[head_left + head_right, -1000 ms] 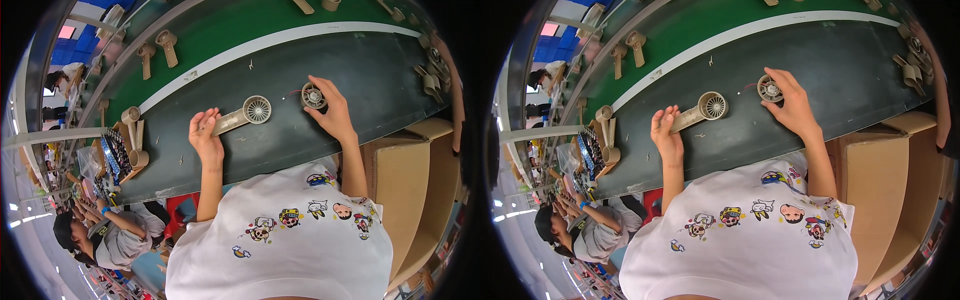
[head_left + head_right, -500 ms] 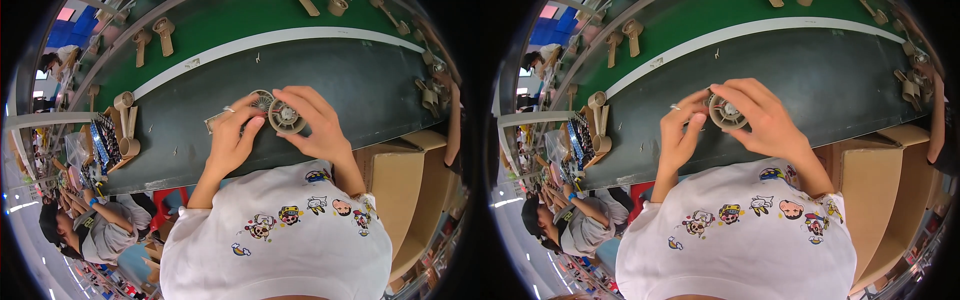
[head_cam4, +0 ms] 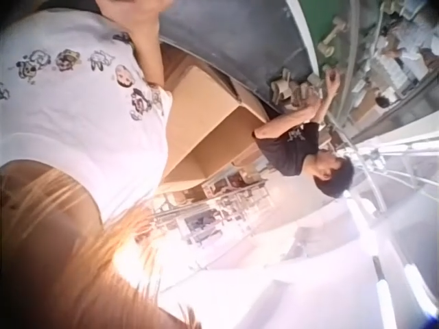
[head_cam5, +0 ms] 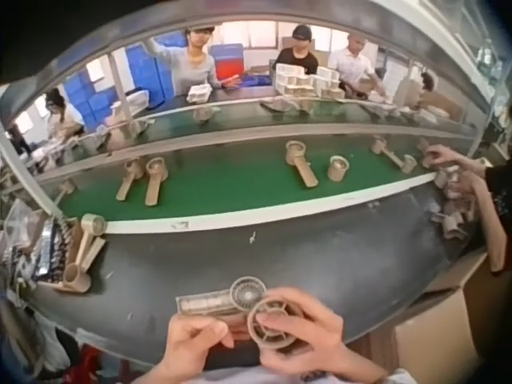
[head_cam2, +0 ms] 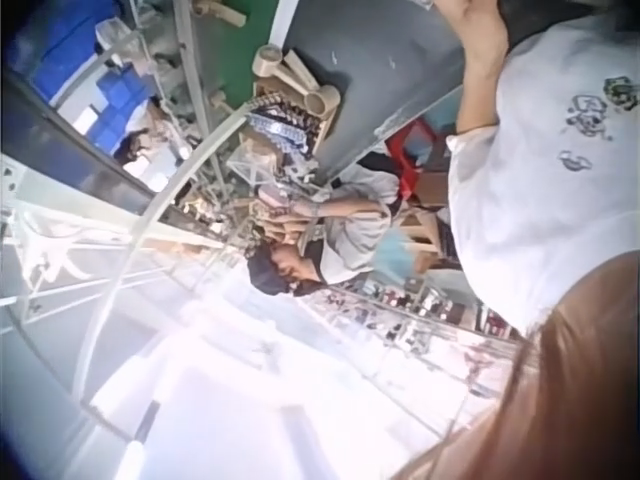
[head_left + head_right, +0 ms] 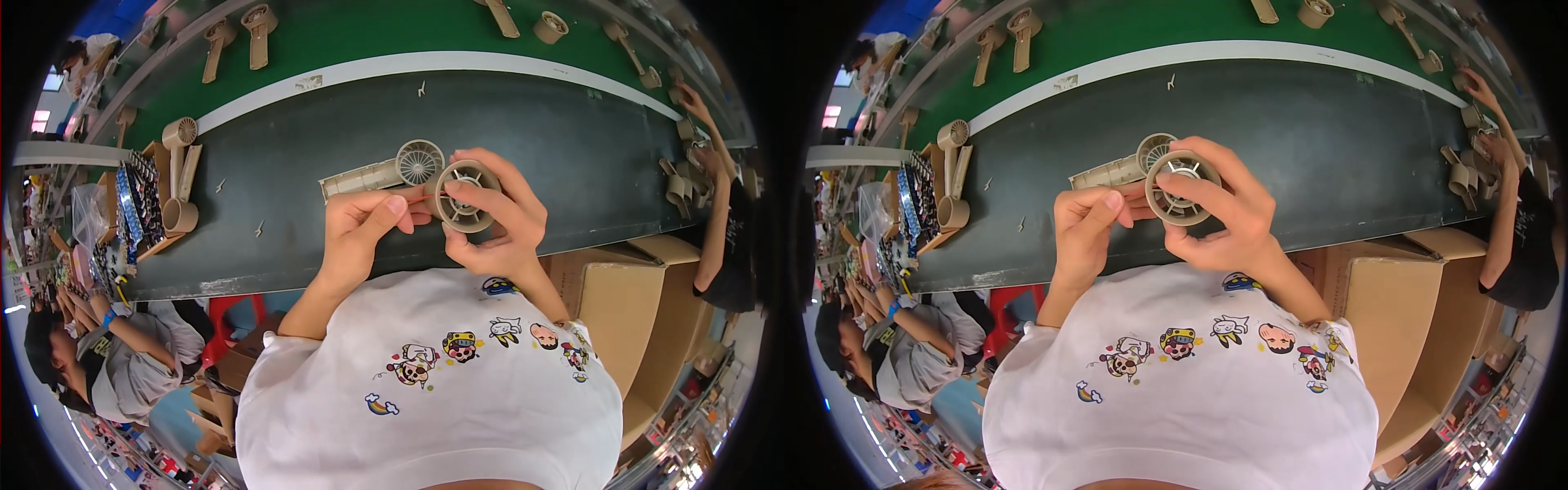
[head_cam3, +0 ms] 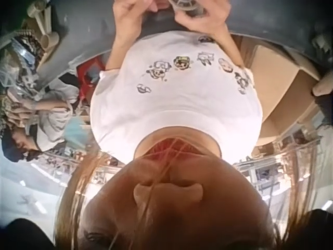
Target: The person assembles handheld fans by wiring the motor components into the casing by hand and placing the assembled pieces onto the conveyor belt. The person then scoops fan housing parts out of a cardboard box and piles them onto the conveyor table.
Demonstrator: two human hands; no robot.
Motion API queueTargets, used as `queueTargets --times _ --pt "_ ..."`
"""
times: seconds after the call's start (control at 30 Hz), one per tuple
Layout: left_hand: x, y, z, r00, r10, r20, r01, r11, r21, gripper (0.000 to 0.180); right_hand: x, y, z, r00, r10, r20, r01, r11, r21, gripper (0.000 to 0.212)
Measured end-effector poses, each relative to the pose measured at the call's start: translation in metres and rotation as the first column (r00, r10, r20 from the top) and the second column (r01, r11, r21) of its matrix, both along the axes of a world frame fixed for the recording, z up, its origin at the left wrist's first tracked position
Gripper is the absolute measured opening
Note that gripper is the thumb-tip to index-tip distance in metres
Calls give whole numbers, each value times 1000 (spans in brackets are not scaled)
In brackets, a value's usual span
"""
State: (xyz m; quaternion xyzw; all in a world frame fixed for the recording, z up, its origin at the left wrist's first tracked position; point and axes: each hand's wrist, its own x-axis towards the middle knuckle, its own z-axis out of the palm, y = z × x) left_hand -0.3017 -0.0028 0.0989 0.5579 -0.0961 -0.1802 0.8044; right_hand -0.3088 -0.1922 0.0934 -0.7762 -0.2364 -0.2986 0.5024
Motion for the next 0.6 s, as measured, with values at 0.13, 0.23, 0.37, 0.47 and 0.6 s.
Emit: queueTargets --times 0.13,0.23,0.37,0.47,0.6 --pt "0 1 -7 991 1 -133 -15 995 -102 34 1 -6 -6 992 125 -17 -124 991 54 41" --pt "2 2 -14 990 13 -141 -26 995 -93 28 3 -4 -7 993 115 -26 -114 992 57 39" --pt "0 -7 -18 926 142 349 -274 890 365 15 -1 -3 -11 999 51 19 -48 993 -105 40" --pt "12 -19 -41 447 12 894 -715 606 349 11 6 0 -9 992 13 123 28 944 -329 40" --pt "26 -7 -50 467 -53 883 -764 478 433 20 20 -9 -4 992 -8 125 69 866 -495 38"
